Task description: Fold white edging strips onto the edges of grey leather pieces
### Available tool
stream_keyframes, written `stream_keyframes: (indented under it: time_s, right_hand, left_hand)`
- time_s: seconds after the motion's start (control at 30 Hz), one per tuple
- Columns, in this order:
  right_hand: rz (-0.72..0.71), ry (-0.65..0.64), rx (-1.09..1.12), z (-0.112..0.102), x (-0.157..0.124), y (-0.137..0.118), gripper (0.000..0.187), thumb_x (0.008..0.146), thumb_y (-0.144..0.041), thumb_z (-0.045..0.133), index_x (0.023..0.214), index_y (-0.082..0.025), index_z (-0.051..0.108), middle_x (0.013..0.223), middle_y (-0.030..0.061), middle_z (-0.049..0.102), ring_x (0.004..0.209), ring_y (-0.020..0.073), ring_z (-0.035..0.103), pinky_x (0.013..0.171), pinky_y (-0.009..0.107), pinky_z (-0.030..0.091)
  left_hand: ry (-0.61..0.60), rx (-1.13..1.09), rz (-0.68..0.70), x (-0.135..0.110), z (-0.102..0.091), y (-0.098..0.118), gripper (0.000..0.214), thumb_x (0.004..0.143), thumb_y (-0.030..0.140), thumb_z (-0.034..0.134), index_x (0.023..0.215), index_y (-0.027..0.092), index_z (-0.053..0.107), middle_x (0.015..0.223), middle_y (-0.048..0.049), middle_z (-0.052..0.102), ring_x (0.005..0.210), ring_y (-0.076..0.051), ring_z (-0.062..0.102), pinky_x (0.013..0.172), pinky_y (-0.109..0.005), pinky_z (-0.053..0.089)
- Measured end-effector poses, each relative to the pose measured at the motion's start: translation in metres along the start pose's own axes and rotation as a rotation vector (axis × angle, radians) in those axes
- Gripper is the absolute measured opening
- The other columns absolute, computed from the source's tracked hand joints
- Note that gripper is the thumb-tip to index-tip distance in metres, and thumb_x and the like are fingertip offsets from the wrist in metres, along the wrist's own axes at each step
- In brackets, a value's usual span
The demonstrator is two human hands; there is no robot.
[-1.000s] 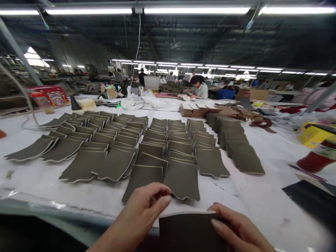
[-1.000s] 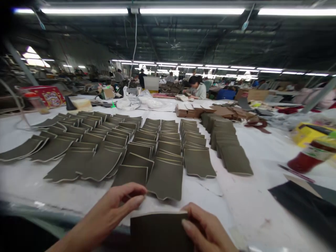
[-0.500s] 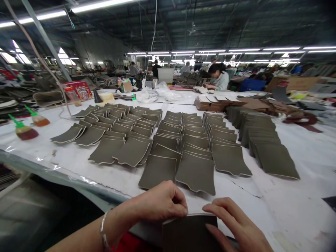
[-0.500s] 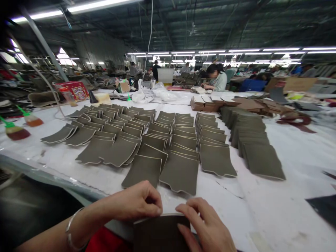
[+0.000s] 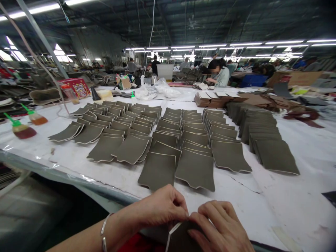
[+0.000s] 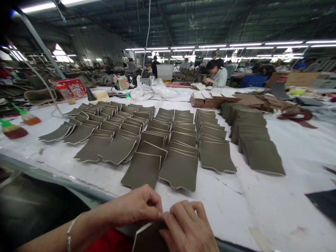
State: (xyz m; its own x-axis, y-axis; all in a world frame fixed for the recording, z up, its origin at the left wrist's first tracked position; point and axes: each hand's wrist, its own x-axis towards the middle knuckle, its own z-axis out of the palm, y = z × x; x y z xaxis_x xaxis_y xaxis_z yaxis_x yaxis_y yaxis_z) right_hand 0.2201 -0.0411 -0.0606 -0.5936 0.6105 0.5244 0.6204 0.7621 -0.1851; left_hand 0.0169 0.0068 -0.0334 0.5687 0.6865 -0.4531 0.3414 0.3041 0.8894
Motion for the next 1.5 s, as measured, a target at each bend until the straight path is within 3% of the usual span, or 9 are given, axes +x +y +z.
stream_keyframes:
  time_s: [0.13, 0.37, 0.63, 0.83, 1.07, 1.13, 1.23, 1.37, 1.5]
  right_hand:
    - [0.022, -0.034, 0.056, 0.004, -0.002, -0.004, 0.011, 0.092, -0.013, 0.053, 0.09, -0.018, 0.063, 0.077, 0.0034, 0.059, 0.072, 0.0222, 0.049, 0.07, 0.036, 0.032]
    - [-0.017, -0.029, 0.079, 0.002, -0.005, -0.003, 0.014, 0.094, -0.011, 0.055, 0.106, -0.016, 0.06, 0.083, 0.0044, 0.06, 0.077, 0.0218, 0.051, 0.073, 0.036, 0.033]
    - [-0.032, -0.033, 0.112, 0.014, -0.01, -0.009, 0.015, 0.094, -0.011, 0.052, 0.081, -0.017, 0.057, 0.074, 0.0037, 0.055, 0.069, 0.021, 0.046, 0.064, 0.035, 0.031]
    - [0.097, -0.094, 0.192, 0.002, 0.0, -0.008, 0.008, 0.087, -0.014, 0.065, 0.088, -0.02, 0.059, 0.085, 0.0028, 0.06, 0.078, 0.0215, 0.05, 0.07, 0.035, 0.034]
    - [0.045, -0.04, 0.259, 0.007, 0.005, -0.003, 0.016, 0.084, -0.021, 0.068, 0.077, -0.023, 0.055, 0.082, 0.0008, 0.059, 0.076, 0.0207, 0.051, 0.066, 0.033, 0.034]
    - [-0.02, -0.041, 0.255, -0.003, 0.014, -0.005, 0.02, 0.09, -0.028, 0.064, 0.075, -0.023, 0.052, 0.078, 0.0011, 0.057, 0.073, 0.0206, 0.051, 0.063, 0.033, 0.034]
    - [-0.115, -0.18, 0.219, -0.039, 0.038, -0.012, 0.025, 0.098, -0.037, 0.056, 0.077, -0.023, 0.053, 0.081, 0.0018, 0.058, 0.075, 0.0199, 0.054, 0.065, 0.032, 0.039]
    - [-0.113, -0.235, 0.266, -0.076, 0.063, -0.019, 0.024, 0.1, -0.039, 0.051, 0.08, -0.025, 0.053, 0.089, 0.0036, 0.061, 0.083, 0.021, 0.058, 0.069, 0.031, 0.047]
    - [-0.053, -0.298, 0.424, -0.044, 0.039, -0.018, 0.017, 0.097, -0.024, 0.054, 0.081, -0.025, 0.047, 0.099, 0.0037, 0.062, 0.088, 0.0186, 0.062, 0.073, 0.026, 0.052]
  left_hand:
    - [0.012, 0.075, 0.029, 0.0, 0.005, -0.009, 0.012, 0.066, 0.025, 0.062, 0.063, 0.014, 0.063, 0.049, 0.0072, 0.044, 0.049, -0.008, 0.034, 0.044, -0.022, 0.021]
    - [0.047, -0.021, 0.033, -0.003, 0.008, -0.01, 0.009, 0.063, 0.024, 0.059, 0.062, 0.015, 0.06, 0.049, 0.0077, 0.041, 0.048, -0.008, 0.03, 0.043, -0.023, 0.018]
    - [-0.018, 0.049, -0.063, -0.004, 0.011, -0.017, 0.007, 0.06, 0.021, 0.056, 0.062, 0.016, 0.059, 0.047, 0.0077, 0.041, 0.046, -0.009, 0.032, 0.042, -0.023, 0.021]
    - [-0.028, 0.199, 0.032, -0.009, 0.002, -0.01, 0.009, 0.067, 0.022, 0.055, 0.065, 0.015, 0.06, 0.052, 0.0083, 0.036, 0.052, -0.009, 0.03, 0.044, -0.022, 0.02]
    - [0.029, 0.372, 0.081, -0.01, 0.001, -0.004, 0.015, 0.065, 0.014, 0.051, 0.067, 0.014, 0.066, 0.052, 0.0079, 0.041, 0.054, -0.009, 0.038, 0.048, -0.02, 0.025]
    - [0.091, 0.488, 0.132, -0.01, -0.006, 0.006, 0.015, 0.065, 0.011, 0.05, 0.062, 0.014, 0.064, 0.051, 0.0076, 0.04, 0.054, -0.009, 0.038, 0.048, -0.02, 0.025]
    - [0.115, 0.543, 0.184, -0.014, -0.021, 0.029, 0.013, 0.067, 0.011, 0.049, 0.06, 0.015, 0.06, 0.05, 0.0073, 0.041, 0.051, -0.009, 0.039, 0.046, -0.02, 0.025]
    - [-0.014, 0.484, 0.236, -0.02, -0.03, 0.046, 0.01, 0.072, 0.014, 0.05, 0.065, 0.016, 0.057, 0.053, 0.0068, 0.044, 0.048, -0.008, 0.039, 0.044, -0.019, 0.026]
    - [-0.306, 0.257, 0.207, -0.017, -0.011, 0.008, 0.02, 0.078, 0.024, 0.058, 0.06, 0.017, 0.05, 0.056, 0.007, 0.034, 0.054, -0.008, 0.031, 0.047, -0.019, 0.025]
